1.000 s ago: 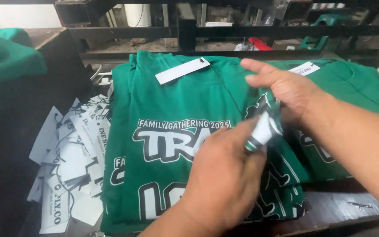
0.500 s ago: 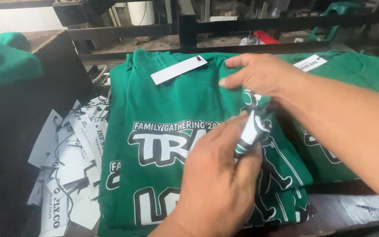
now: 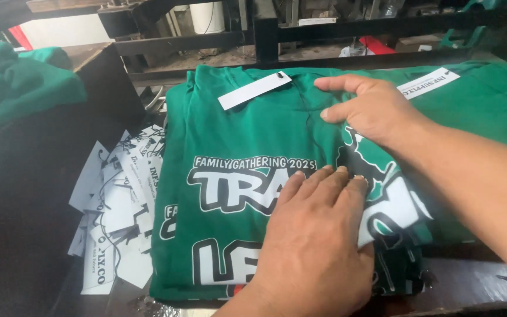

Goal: Attaching paper tags to green t-shirts using manual plastic loop fasteners.

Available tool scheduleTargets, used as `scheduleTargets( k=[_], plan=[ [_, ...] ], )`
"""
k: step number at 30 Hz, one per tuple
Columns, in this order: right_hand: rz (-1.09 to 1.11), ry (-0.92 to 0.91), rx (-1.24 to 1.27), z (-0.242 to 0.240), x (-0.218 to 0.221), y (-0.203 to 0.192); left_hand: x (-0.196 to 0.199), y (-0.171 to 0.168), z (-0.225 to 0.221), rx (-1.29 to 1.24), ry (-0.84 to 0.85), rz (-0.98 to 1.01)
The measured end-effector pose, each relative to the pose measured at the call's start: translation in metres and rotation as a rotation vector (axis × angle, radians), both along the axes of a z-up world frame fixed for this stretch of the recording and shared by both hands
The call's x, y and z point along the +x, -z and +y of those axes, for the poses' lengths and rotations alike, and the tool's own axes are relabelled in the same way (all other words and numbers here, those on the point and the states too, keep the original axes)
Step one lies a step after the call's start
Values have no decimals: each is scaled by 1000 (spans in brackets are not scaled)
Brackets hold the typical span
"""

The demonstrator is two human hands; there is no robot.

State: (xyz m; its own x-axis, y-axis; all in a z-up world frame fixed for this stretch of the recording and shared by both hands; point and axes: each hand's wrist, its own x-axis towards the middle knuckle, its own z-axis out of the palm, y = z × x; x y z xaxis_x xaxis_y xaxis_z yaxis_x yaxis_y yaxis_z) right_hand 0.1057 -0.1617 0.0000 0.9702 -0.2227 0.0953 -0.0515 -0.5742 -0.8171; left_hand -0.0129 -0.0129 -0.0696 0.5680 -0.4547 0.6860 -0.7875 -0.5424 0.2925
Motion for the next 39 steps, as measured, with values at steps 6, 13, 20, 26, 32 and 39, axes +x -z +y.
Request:
scheduleTargets(
  k=[6, 13, 20, 26, 32, 39],
  plan=[
    [40, -5, -99, 15, -12, -13, 5, -6, 4, 141, 25, 82],
    [23, -85, -27, 1, 0, -2, 15, -9, 13, 53, 76, -22],
    [2, -74, -70, -6, 5, -10, 14, -16, 9, -79, 135, -27],
    [-162, -47, 31, -65, 9, -32, 24, -53, -47, -129, 156, 313],
    [70, 237, -44, -187, -7, -42, 45, -60, -165, -133, 289, 345],
    [247, 334, -239, -234, -30, -3, 40, -54, -275, -57, 329, 482]
  ],
)
